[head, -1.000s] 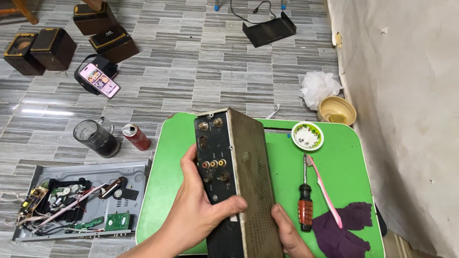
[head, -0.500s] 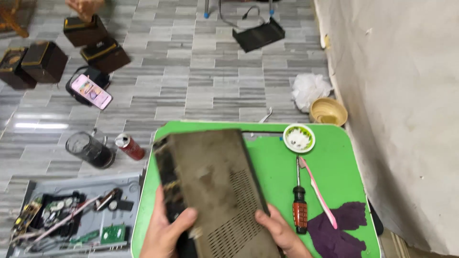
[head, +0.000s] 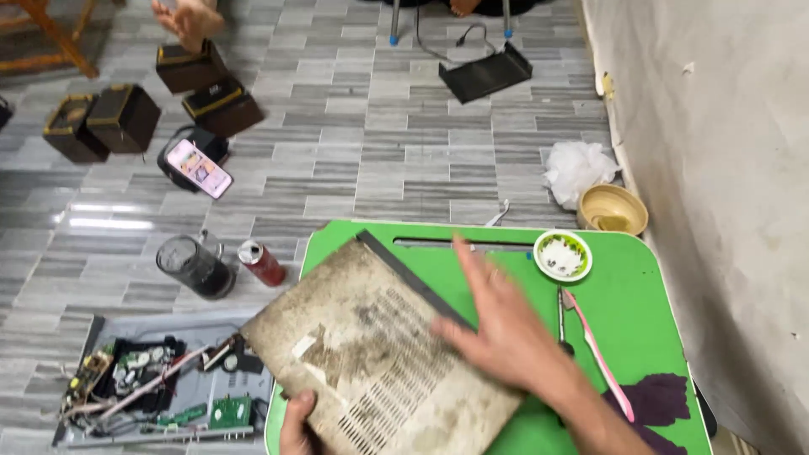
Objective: Disassembling an electronic device by removing screws and the metal casing using a screwdriver
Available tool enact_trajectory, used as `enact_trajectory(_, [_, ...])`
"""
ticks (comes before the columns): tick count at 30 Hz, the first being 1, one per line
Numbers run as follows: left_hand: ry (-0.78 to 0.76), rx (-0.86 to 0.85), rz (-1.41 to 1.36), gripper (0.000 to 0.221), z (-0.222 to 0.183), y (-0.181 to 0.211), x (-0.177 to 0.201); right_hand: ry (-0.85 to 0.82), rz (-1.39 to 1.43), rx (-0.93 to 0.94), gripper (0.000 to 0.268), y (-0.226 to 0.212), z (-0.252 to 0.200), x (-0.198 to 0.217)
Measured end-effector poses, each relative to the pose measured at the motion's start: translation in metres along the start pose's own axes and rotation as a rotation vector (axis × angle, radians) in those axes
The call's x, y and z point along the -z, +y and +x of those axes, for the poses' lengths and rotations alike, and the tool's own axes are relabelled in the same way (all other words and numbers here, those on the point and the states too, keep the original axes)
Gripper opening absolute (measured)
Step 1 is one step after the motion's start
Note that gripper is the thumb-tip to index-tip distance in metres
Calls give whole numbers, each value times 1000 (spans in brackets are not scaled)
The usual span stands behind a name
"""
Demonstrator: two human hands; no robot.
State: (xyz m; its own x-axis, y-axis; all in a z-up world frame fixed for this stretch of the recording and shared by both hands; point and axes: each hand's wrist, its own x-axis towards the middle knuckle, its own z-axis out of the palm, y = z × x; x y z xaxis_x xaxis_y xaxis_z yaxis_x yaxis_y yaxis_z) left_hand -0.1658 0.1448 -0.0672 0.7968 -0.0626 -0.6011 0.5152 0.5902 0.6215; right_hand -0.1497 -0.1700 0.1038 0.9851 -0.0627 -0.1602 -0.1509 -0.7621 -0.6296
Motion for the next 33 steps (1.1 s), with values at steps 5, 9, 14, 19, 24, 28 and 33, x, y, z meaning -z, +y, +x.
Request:
enact_trajectory(5, [-65,-155,-153,55,41,-22,-40,456,-262,683,93,-66,3,18])
enact_trajectory(9, [-23,-124,-185,55,25,-17,-78,309,-134,839,111,-49,10,12])
enact_trajectory(14, [0,-65,-318,57,6,-15,-110,340,-207,321,89,6,-20,12])
enact_trajectory(19, [-53,-178,-340,52,0,-29,-124,170,-22,26,85,71,-64,-21])
enact_trajectory(24, [-10,-199,-320,56,-11,-31,-140,195,307,-44,92,84,-90,-66])
enact_trajectory(28, [-12,-247,-347,51,-4,-41,-145,287,594,71,114,89,-85,-95])
enact_trajectory(33, [53,-229,-297,59,-15,-37,-156,433,594,-61,124,82,-78,-111])
